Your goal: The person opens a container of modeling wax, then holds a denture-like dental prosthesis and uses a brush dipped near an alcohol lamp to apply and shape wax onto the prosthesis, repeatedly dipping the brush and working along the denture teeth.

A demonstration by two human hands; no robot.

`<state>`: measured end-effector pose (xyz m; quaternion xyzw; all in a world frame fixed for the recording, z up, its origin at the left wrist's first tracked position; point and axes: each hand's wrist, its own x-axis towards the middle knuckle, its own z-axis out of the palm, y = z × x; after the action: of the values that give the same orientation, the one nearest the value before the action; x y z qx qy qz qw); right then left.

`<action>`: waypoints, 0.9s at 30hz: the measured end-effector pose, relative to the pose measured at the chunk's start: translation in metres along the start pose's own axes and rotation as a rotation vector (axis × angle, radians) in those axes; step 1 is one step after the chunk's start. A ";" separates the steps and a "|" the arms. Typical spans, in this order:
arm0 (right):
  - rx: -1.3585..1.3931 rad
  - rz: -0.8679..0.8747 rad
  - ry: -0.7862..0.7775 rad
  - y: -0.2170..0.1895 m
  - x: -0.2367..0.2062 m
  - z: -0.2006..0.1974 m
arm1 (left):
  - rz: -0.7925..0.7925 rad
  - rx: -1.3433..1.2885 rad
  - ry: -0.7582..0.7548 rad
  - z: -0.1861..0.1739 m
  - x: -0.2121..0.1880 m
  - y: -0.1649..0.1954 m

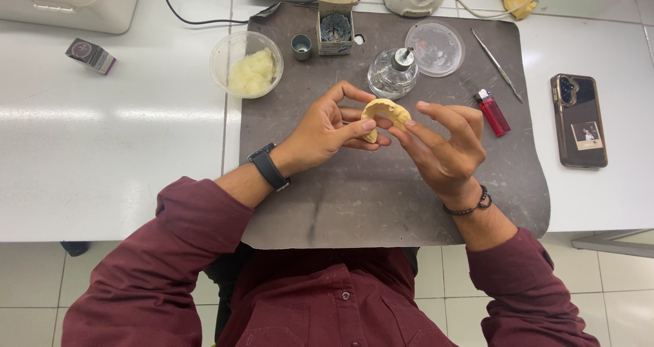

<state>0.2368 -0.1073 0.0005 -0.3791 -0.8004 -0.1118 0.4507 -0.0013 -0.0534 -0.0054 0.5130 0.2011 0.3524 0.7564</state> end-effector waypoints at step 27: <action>-0.018 -0.026 -0.055 0.000 0.004 0.001 | 0.052 0.119 -0.056 -0.005 -0.002 -0.004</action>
<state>0.2345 -0.1048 0.0029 -0.3757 -0.8162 -0.1143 0.4238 -0.0043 -0.0525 -0.0107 0.5718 0.1869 0.3447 0.7206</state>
